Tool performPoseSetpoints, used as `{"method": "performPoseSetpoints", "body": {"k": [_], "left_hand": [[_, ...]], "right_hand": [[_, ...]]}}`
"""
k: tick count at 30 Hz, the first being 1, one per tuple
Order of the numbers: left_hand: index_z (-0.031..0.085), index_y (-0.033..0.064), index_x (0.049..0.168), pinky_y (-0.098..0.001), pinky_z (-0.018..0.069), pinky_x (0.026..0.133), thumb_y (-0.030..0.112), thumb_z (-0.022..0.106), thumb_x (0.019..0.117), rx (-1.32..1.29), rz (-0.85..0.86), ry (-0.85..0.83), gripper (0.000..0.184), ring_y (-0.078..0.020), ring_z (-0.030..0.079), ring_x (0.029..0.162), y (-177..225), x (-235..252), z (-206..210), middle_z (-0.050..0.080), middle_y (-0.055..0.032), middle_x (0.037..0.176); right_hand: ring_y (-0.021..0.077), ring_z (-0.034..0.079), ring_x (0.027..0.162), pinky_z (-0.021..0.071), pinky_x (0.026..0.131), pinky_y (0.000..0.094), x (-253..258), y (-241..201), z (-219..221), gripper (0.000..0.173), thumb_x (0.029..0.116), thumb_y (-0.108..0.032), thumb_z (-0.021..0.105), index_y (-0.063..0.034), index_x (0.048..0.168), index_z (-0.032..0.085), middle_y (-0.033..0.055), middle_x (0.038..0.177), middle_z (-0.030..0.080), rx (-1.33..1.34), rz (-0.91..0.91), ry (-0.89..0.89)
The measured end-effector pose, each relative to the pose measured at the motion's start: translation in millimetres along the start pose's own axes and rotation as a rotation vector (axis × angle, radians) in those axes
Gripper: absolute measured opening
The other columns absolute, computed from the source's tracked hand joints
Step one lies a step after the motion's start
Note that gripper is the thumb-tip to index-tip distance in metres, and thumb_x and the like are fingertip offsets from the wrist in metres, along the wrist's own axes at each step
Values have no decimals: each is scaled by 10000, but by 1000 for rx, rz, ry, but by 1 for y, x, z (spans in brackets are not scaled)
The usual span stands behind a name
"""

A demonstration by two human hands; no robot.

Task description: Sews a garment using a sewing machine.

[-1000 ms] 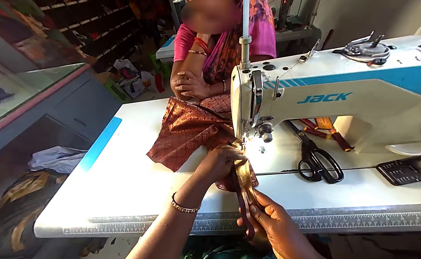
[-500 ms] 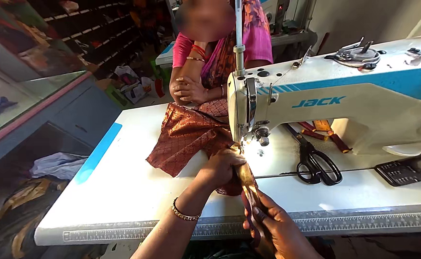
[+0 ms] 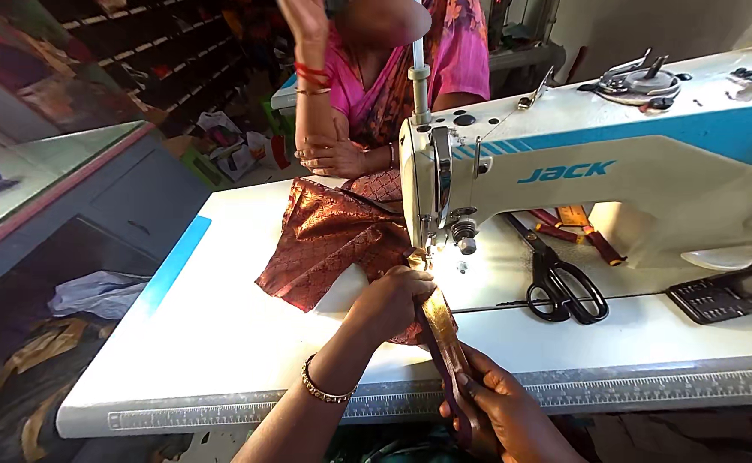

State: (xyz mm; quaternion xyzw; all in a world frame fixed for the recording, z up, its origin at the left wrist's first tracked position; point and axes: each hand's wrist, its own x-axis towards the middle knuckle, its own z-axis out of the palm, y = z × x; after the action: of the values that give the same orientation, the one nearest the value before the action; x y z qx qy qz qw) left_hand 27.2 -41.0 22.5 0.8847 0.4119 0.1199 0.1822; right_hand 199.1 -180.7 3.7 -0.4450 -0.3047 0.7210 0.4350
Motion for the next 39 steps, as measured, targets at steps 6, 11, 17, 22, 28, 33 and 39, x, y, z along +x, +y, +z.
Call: {"method": "performPoseSetpoints", "body": {"k": [6,11,17,22,28,33,39], "left_hand": [[769,131,1211,-449,430,1138,-79,514,956,5,88,-7,417,-275,557,1350,-9,-3,1,665,-71,1368],[760,134,1224,-454,433,1135,-39,519,981,-5,38,-3,384,-266,544,1362,-4,-4,1,647,-65,1393],[688,194,1352,-579,409,1119,29,520,972,45,-119,-53,447,-276,437,1454,10,-11,7,563,-25,1498],[723,147,1301,-508,376,1169,19,494,992,-58,-62,29,405,-293,481,1418,1,-11,12,614,-77,1440],[741,102,1259,-465,360,1188,182,542,1038,-132,-17,104,309,-291,503,1397,-4,-14,18,628,-92,1420],[735,103,1253,-479,381,1167,154,614,1000,-123,-26,130,285,-286,507,1392,-6,-13,21,633,-74,1414],[717,20,1199,-467,388,1161,-29,577,912,-83,18,204,323,-307,548,1352,-10,-11,24,661,-109,1362]], "right_hand": [[146,721,776,633,656,284,-1,-2,0,412,1059,-6,383,-25,1469,410,78,1094,657,46,24,13],[158,733,796,647,685,306,0,-1,-2,399,1048,3,397,-13,1445,434,84,1106,668,23,15,12],[152,688,867,576,796,396,4,-34,-35,381,1071,-363,468,-93,1205,700,50,961,707,-870,-85,49],[162,732,847,612,806,346,24,-75,-28,272,1068,-224,572,-44,1258,647,86,968,724,-928,-68,237],[208,683,773,570,737,444,32,-35,2,415,934,-296,769,-58,1257,666,76,878,715,-1086,-150,376],[187,702,785,581,739,403,30,-23,9,313,934,-189,762,-59,1213,704,70,884,738,-1085,-214,426],[131,692,784,569,741,330,26,-20,15,259,931,-178,755,-92,1174,732,38,876,736,-1047,-172,373]]}}
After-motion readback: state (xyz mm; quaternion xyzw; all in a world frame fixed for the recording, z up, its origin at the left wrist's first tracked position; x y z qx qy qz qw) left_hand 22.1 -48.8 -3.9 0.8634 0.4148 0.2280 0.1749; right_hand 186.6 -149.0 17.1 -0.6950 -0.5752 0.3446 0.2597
